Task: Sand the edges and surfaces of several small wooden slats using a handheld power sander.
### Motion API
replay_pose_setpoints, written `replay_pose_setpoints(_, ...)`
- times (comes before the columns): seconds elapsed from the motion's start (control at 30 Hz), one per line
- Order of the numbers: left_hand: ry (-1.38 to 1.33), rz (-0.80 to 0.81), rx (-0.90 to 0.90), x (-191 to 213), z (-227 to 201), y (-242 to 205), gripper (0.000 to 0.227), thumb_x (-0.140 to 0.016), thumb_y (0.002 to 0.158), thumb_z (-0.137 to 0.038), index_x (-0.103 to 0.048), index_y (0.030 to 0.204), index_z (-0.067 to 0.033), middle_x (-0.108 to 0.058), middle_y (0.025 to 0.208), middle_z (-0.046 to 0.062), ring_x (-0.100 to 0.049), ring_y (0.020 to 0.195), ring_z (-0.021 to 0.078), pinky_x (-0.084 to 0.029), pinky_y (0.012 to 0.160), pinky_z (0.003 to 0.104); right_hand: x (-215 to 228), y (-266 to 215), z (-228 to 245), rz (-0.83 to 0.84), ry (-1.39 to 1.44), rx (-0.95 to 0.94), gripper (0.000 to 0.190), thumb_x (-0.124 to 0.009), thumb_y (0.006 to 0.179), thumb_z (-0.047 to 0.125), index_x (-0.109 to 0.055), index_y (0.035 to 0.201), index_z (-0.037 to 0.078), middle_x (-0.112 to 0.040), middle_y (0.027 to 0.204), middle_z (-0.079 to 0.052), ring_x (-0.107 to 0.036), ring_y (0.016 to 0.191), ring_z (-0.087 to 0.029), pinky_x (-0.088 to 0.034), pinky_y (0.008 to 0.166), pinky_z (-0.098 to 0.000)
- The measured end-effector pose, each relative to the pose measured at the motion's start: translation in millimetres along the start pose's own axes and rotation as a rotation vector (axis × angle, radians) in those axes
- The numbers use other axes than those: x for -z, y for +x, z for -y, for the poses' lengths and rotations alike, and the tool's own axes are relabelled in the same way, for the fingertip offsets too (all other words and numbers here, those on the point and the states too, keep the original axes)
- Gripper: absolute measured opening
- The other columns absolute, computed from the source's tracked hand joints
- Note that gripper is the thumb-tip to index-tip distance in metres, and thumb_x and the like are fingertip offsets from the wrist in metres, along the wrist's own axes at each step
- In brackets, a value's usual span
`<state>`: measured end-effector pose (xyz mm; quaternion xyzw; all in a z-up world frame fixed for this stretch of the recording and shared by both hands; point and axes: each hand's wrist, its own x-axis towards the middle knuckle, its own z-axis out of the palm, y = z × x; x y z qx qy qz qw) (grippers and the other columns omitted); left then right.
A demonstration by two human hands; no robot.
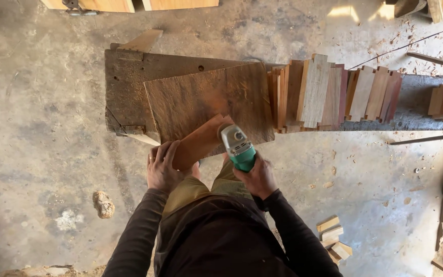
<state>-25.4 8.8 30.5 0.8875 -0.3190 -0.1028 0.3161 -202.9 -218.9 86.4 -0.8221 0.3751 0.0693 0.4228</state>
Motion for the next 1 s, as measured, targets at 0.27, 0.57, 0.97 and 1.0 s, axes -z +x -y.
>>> replay_pose_setpoints(0.27, -0.008, 0.022, 0.008, -4.3, 7.4, -4.2, 0.08, -0.09, 0.064, -0.04, -0.062, 0.135, -0.0146, -0.059, 0.131, 0.006, -0.054, 0.118, 0.0339, -0.048, 0.1, 0.052, 1.7, 11.0, 12.2, -0.054, 0.046, -0.006, 0.054, -0.082, 0.077, 0.034, -0.062, 0.115, 0.001, -0.077, 0.096, -0.018, -0.077, 0.086, -0.033, -0.062, 0.077, -0.045)
replay_pose_setpoints(0.57, 0.009, 0.003, -0.029, -12.0, 9.9, -5.8, 0.086, -0.091, 0.062, -0.04, -0.06, 0.139, -0.0154, -0.059, 0.13, 0.007, -0.054, 0.118, 0.0335, -0.045, 0.102, 0.052, -14.7, 12.6, 35.7, 0.004, -0.024, 0.049, 0.052, -0.081, 0.077, 0.035, -0.062, 0.109, -0.001, -0.076, 0.09, -0.019, -0.077, 0.078, -0.035, -0.062, 0.071, -0.0442)
replay_pose_setpoints(0.97, -0.035, -0.03, 0.0, -12.1, 8.8, -7.9, 0.084, -0.092, 0.062, -0.037, -0.062, 0.137, -0.0163, -0.058, 0.125, 0.006, -0.051, 0.117, 0.0316, -0.047, 0.103, 0.049, -5.3, 27.0, 4.6, -0.098, -0.004, 0.111, 0.057, -0.083, 0.077, 0.034, -0.061, 0.115, -0.002, -0.077, 0.096, -0.019, -0.077, 0.082, -0.033, -0.061, 0.073, -0.0442)
replay_pose_setpoints(1.0, -0.037, -0.036, -0.008, -13.1, 9.7, -8.0, 0.083, -0.093, 0.064, -0.038, -0.061, 0.138, -0.0165, -0.057, 0.125, 0.006, -0.051, 0.116, 0.0313, -0.047, 0.102, 0.049, -11.8, 26.6, -1.4, -0.062, 0.013, 0.079, 0.055, -0.081, 0.078, 0.035, -0.061, 0.114, -0.001, -0.077, 0.095, -0.018, -0.077, 0.08, -0.032, -0.063, 0.073, -0.043)
